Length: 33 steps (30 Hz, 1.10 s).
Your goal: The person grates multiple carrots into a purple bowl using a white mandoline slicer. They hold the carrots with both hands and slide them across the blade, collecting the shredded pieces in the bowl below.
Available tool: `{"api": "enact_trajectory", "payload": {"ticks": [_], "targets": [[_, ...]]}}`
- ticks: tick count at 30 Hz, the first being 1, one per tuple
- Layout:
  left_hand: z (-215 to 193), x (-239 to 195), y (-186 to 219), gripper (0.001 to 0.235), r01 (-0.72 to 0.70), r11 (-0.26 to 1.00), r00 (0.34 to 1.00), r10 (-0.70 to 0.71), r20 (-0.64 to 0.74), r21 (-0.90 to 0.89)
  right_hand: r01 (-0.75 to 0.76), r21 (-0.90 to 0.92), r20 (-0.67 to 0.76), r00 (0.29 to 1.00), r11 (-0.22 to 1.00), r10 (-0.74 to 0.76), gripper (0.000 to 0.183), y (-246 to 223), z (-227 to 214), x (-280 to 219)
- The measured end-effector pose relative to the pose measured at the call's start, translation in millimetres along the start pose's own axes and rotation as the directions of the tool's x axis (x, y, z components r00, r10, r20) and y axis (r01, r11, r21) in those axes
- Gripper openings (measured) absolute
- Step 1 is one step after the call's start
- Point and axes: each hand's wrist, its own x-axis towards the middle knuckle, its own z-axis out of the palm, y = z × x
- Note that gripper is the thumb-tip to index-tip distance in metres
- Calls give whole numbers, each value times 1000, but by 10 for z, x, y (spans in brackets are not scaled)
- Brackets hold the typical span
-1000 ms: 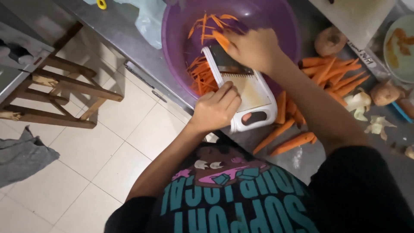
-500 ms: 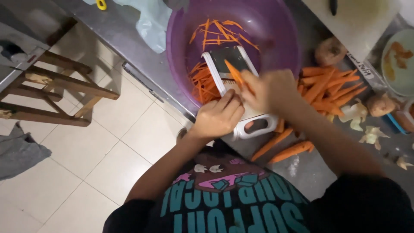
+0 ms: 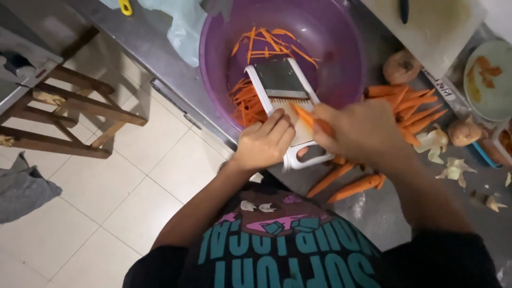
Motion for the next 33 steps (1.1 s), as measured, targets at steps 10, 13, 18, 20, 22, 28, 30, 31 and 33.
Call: {"api": "enact_trajectory", "payload": {"ticks": [10,13,18,20,22,28,30,31,33], "targets": [[-115,59,41,34,-3,1000,1000,3,23,4,24,108,-60,998,994,-17,36,-147,906,716],[-233,210,-15,35,16,1000,999,-16,42,-13,33,14,-197,980,999,-29,33,-109,1164,1237],[-200,138,-40,56,58,992,989,-42,140,-109,-30,-113,-452,891,993,-25,28,-80,1091,1437],[-211,216,-39,41,24,997,996,-18,90,-67,-32,34,-271,962,999,40,30,-84,624,946],[-243,205,-26,33,4,1000,998,-2,57,-28,-61,192,-60,995,980,74,33,-117,358,479],[2,-35,20,30,4,1000,999,-3,54,-26,-79,-55,-8,997,995,78,26,-86,273,-74],[35,-87,27,28,2,1000,998,0,66,-19,-33,78,-93,995,996,41,23,-85,295,50],[28,-81,29,28,0,1000,998,1,67,-15,-31,79,-97,995,996,38,23,-100,410,99],[17,-60,36,33,-7,1000,998,8,65,-13,31,20,-203,979,999,-26,19,-124,625,198]]}}
